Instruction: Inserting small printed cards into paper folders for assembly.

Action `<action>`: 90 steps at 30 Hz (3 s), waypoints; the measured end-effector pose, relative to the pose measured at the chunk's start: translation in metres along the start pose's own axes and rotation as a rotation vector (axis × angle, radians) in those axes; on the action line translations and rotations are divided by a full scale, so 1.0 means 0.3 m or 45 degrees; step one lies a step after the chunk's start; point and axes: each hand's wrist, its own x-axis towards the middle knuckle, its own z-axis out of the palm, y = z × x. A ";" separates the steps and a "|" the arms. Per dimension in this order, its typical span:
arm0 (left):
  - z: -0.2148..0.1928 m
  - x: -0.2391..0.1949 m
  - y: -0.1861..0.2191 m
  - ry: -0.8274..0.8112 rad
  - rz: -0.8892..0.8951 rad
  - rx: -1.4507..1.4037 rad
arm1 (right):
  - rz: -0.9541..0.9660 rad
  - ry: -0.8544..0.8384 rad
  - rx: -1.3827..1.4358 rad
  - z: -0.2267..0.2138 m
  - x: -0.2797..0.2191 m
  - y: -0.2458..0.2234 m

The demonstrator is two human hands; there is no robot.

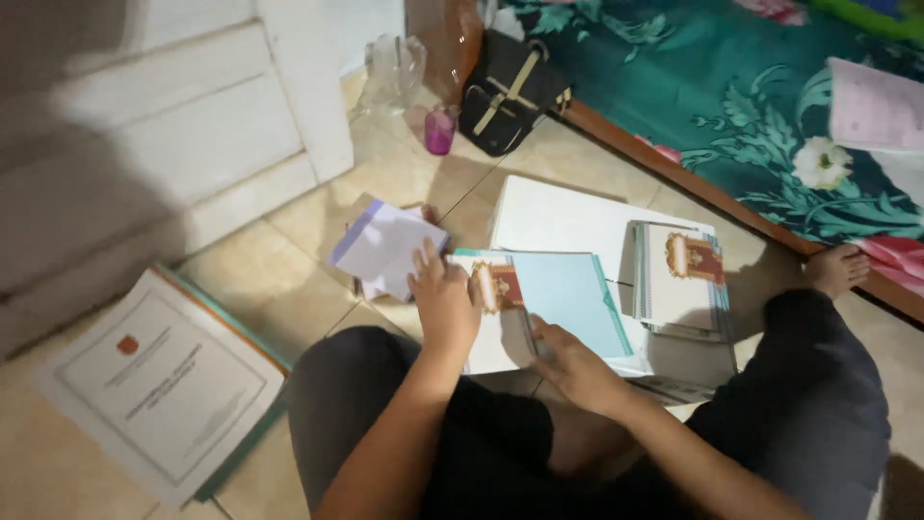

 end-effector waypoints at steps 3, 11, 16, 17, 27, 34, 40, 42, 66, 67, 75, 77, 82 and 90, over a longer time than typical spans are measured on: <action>-0.001 -0.027 0.039 0.240 0.246 -0.220 | 0.012 0.095 0.253 0.026 0.026 0.046; 0.083 0.002 -0.084 -0.198 -0.008 -0.065 | 0.161 0.154 0.503 0.055 0.066 0.044; -0.018 -0.019 0.015 0.157 0.161 -0.137 | 0.183 0.146 0.727 0.039 0.078 -0.001; 0.008 -0.023 0.017 0.348 0.303 -0.254 | 0.203 0.168 0.831 0.040 0.079 0.001; -0.049 -0.102 0.151 0.122 0.311 -1.095 | 0.075 0.647 0.781 -0.195 0.065 0.312; -0.037 -0.120 0.172 -0.229 0.848 -0.235 | 0.940 0.829 -0.197 -0.235 0.107 1.242; -0.041 -0.122 0.163 -0.721 0.742 -0.047 | 1.308 0.568 -0.668 -0.182 0.190 0.886; -0.033 -0.117 0.166 -0.721 0.748 -0.038 | 1.232 0.485 -0.801 -0.131 0.198 0.770; -0.072 -0.071 0.123 -0.197 0.302 -0.876 | 0.056 -0.292 -0.169 -0.051 0.040 0.000; -0.097 -0.078 0.129 -0.291 0.437 -0.509 | 0.097 -0.317 -0.263 -0.049 0.050 -0.003; 0.068 -0.114 0.096 -0.698 0.474 0.131 | 0.100 -0.106 -0.513 -0.056 0.399 0.204; 0.066 -0.118 0.095 -0.694 0.492 0.159 | 0.058 -0.059 -0.522 -0.050 0.463 0.257; 0.025 -0.115 0.109 -0.726 0.469 0.158 | 0.252 -0.122 -0.655 0.024 0.212 0.130; -0.018 -0.114 0.128 -0.743 0.493 0.302 | 0.551 0.005 -0.033 -0.027 0.192 0.101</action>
